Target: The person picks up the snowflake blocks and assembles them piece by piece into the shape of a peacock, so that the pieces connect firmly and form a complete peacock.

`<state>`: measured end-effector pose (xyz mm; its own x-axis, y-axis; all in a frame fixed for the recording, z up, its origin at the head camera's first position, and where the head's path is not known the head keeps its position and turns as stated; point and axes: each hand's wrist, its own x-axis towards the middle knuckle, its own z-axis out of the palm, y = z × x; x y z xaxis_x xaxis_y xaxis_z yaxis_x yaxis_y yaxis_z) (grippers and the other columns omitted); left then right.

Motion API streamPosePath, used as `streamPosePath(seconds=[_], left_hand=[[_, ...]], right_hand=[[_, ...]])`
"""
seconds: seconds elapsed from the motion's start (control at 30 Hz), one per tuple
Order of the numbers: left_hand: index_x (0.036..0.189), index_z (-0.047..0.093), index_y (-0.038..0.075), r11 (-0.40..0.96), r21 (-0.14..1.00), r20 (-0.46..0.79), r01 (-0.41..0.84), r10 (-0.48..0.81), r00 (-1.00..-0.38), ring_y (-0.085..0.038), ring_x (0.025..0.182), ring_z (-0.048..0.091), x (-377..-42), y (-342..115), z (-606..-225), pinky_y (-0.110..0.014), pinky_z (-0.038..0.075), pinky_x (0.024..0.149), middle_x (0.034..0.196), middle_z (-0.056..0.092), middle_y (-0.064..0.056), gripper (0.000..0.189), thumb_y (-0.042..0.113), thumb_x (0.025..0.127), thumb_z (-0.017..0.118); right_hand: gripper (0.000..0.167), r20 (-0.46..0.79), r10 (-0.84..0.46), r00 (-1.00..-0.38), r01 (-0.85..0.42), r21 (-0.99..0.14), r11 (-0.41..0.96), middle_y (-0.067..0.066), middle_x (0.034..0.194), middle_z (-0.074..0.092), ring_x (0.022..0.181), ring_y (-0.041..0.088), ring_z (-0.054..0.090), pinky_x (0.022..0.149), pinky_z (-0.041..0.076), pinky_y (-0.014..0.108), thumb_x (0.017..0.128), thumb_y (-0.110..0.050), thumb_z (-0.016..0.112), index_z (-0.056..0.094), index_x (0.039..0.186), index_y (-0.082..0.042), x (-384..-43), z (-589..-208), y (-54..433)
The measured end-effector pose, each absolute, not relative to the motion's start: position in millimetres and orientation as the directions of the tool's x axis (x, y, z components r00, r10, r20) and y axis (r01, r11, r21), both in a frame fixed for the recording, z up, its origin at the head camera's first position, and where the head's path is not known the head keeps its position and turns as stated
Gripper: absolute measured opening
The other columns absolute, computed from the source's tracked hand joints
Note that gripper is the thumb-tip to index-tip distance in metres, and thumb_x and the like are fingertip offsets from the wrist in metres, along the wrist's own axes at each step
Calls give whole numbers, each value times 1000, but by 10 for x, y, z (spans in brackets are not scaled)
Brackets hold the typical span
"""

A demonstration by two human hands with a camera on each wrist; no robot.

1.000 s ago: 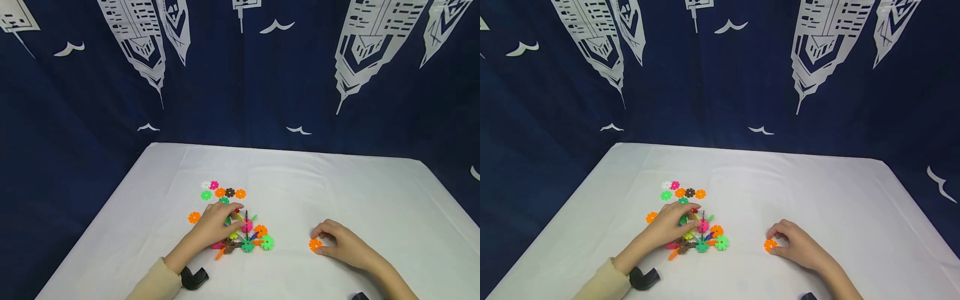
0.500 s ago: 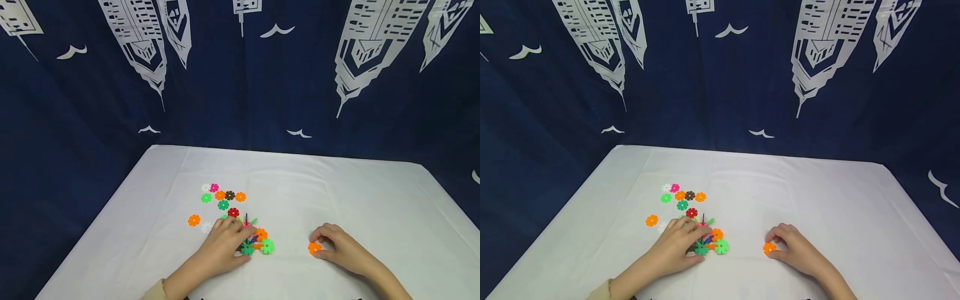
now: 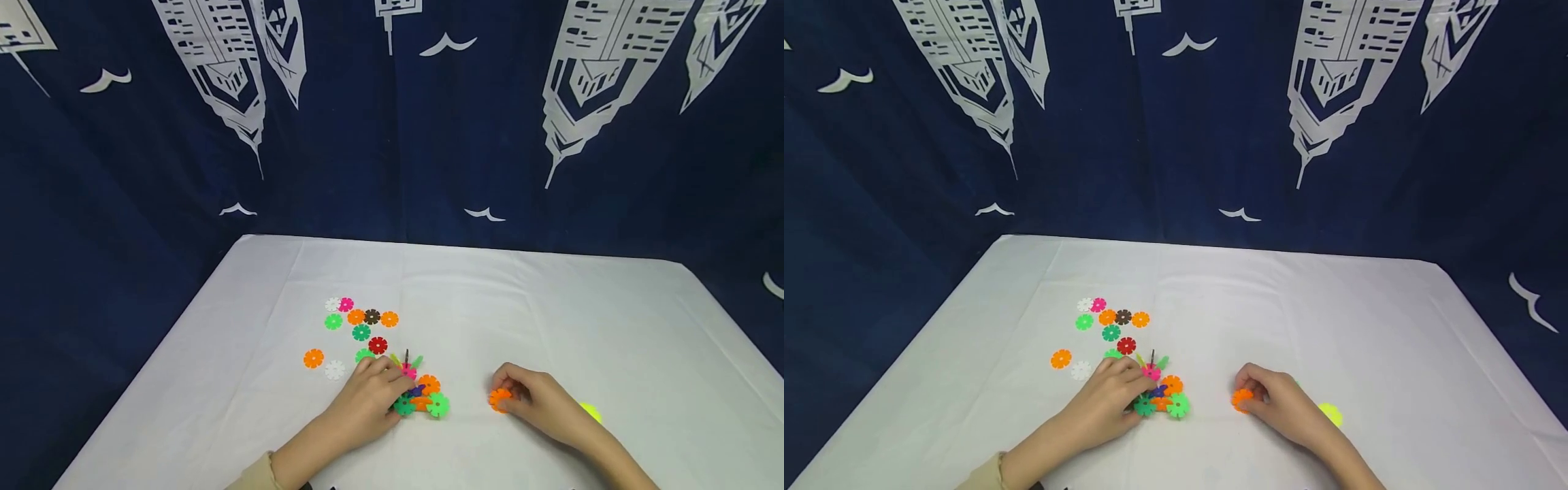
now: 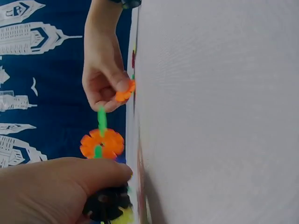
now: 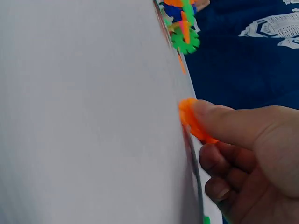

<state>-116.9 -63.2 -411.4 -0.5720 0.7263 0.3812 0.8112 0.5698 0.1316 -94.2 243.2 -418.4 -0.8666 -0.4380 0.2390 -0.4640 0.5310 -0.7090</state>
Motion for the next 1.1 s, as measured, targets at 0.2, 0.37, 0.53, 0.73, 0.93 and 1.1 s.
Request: streamPosePath(seconds=[0.2, 0.37, 0.53, 0.73, 0.93, 1.1], left_hand=[[95, 69, 18, 486, 88, 506, 870, 730, -459, -13, 100, 50, -1135, -669, -4122, -33, 37, 85, 90, 64, 10, 32, 0, 68, 71], [90, 68, 20, 472, 116, 527, 874, 717, -457, -17, 109, 45, -1128, -679, -4128, -38, 34, 89, 89, 64, 12, 37, -6, 63, 72], [88, 69, 19, 477, 109, 508, 872, 727, -462, -16, 99, 46, -1120, -701, -4181, -27, 33, 78, 90, 65, 11, 35, -4, 63, 76], [94, 70, 20, 470, 81, 407, 879, 789, -460, -11, 94, 44, -1140, -723, -4181, -23, 31, 77, 96, 62, 10, 32, 2, 68, 77], [99, 70, 20, 465, 129, 308, 876, 821, -481, -10, 93, 43, -1149, -742, -4044, -25, 33, 79, 102, 59, 9, 26, 13, 74, 72], [97, 72, 19, 466, 226, 266, 855, 815, -515, -8, 91, 45, -1140, -721, -3984, -24, 34, 78, 100, 60, 11, 20, 24, 81, 62]], right_hand=[[16, 109, -336, -935, -180, -966, 187, 11, 78, 62, 53, 17, 50, 48, 45, 25, 87, -4, 65, 58, 99, 5, -1050, -4182, 2170], [18, -5, -245, -970, 20, -998, -61, 11, 83, 62, 65, 15, 58, 63, 52, 25, 90, -10, 63, 57, 100, 4, -1022, -4259, 1928], [20, -107, -189, -976, 128, -986, -105, 10, 86, 61, 72, 17, 60, 69, 53, 27, 90, -10, 63, 55, 100, 4, -865, -4297, 1891], [23, -99, -177, -979, 106, -994, -30, 15, 87, 60, 74, 19, 62, 70, 54, 29, 90, -7, 62, 52, 102, 10, -778, -4270, 1926], [26, -42, -215, -976, 45, -999, -6, 19, 90, 60, 77, 25, 66, 71, 54, 33, 89, -6, 63, 51, 102, 13, -794, -4260, 1933], [27, -56, -231, -971, 56, -998, 8, 18, 90, 60, 79, 25, 66, 72, 54, 33, 89, -8, 63, 51, 102, 13, -792, -4267, 1929]])
